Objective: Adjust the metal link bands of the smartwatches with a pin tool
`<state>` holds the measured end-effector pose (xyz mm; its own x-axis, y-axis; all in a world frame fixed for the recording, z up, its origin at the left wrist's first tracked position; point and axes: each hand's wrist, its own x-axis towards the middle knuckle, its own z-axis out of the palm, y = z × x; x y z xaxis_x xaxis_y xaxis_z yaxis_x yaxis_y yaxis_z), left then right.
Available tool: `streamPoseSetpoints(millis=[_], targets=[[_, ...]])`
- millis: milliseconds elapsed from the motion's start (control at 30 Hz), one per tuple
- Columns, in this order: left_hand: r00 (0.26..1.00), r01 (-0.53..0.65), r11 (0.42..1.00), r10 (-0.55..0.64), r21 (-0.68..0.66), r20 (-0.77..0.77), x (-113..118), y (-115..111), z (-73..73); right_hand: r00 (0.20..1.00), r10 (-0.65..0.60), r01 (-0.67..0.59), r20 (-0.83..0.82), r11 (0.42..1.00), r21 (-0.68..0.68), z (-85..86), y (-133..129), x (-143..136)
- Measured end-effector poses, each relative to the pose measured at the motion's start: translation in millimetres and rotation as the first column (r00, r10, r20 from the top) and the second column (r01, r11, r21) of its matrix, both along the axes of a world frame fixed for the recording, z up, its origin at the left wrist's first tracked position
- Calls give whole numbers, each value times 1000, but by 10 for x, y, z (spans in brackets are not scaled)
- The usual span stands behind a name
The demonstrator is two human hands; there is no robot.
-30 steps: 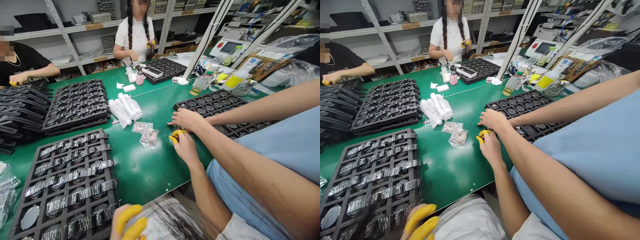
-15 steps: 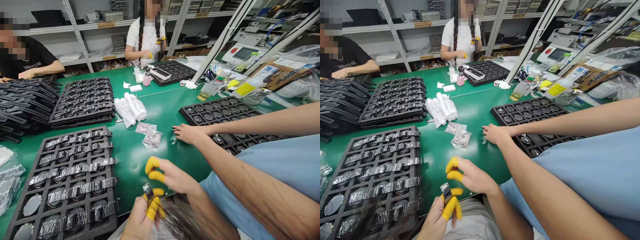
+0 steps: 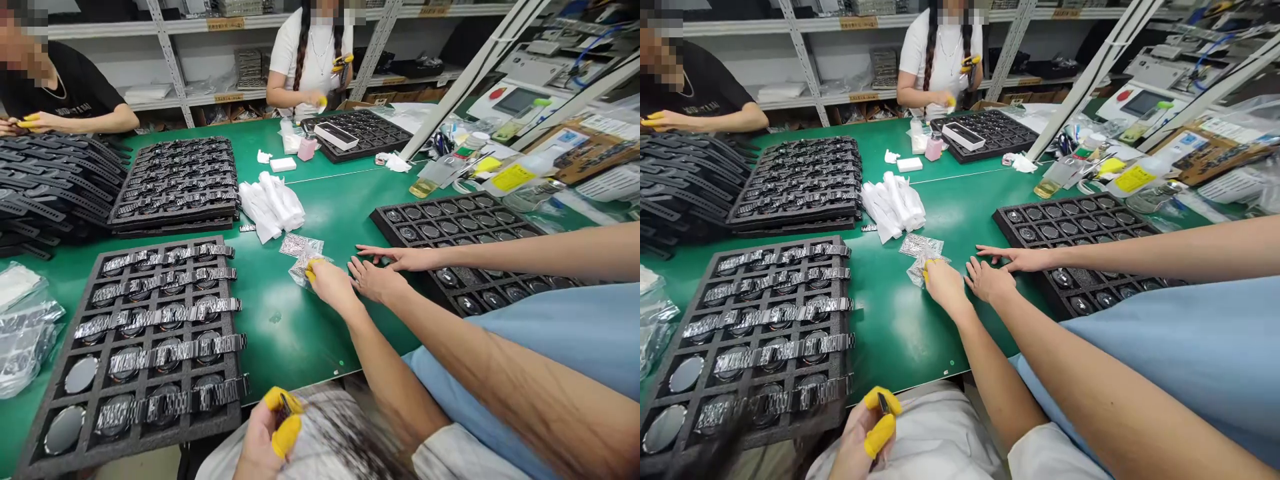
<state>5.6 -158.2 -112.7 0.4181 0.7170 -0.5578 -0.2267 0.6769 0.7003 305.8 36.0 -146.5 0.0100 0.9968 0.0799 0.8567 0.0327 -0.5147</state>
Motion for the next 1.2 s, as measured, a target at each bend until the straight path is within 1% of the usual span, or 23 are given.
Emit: streamPoseSetpoints(millis=[100,167,233,300,400,500,567,600,667,733,800,833,867,900,967,1000,1067,1133,1200], targets=[[999,-28,999,28,-21,-33,14,-36,39,1000,-22,22,-21,1000,-20,10,30,-195],[999,-43,998,43,-36,-21,17,-59,31,992,-37,36,-123,999,-12,31,20,-229],[998,-66,997,66,-36,19,37,-71,12,964,-46,49,-261,999,6,48,-1,-218],[993,-105,994,107,-40,44,72,-72,15,937,-84,92,-338,996,7,44,-17,-193],[985,-158,985,162,-66,60,121,-49,101,933,-117,134,-340,991,28,2,-14,-156],[966,-200,974,214,-107,143,131,-13,230,928,-90,135,-361,986,102,-7,-2,-126],[944,-226,962,255,-151,209,125,-5,285,892,-101,167,-440,979,115,59,-35,-139],[933,-233,956,272,-181,237,125,-10,297,856,-112,185,-504,978,97,119,-79,-167],[913,-237,941,301,-242,276,133,-28,298,745,-126,184,-655,983,20,274,-248,-276],[908,-244,934,315,-262,275,155,-45,286,610,-124,104,-783,992,-76,438,-522,-446],[926,-250,946,296,-207,233,182,-53,279,488,-138,-35,-862,984,-177,562,-862,-636],[941,-241,957,271,-159,205,194,-53,279,429,-153,-119,-890,967,-224,601,-1036,-722],[955,-217,970,234,-110,180,203,-53,281,369,-172,-186,-913,949,-254,623,-1201,-795],[968,-186,980,194,-68,160,208,-53,285,316,-189,-227,-930,937,-267,631,-1351,-853],[986,-123,992,124,-13,114,206,-61,292,245,-209,-261,-947,926,-272,616,-1593,-928],[991,-108,994,107,9,79,199,-69,295,231,-212,-272,-950,923,-272,600,-1683,-948],[994,-104,993,105,57,-25,172,-90,301,239,-207,-321,-949,905,-279,564,-1807,-967],[984,-90,989,106,116,-142,137,-110,312,290,-207,-390,-935,866,-312,538,-1867,-968],[971,-45,986,81,162,-224,102,-122,329,359,-213,-424,-909,830,-362,532,-1876,-962]])
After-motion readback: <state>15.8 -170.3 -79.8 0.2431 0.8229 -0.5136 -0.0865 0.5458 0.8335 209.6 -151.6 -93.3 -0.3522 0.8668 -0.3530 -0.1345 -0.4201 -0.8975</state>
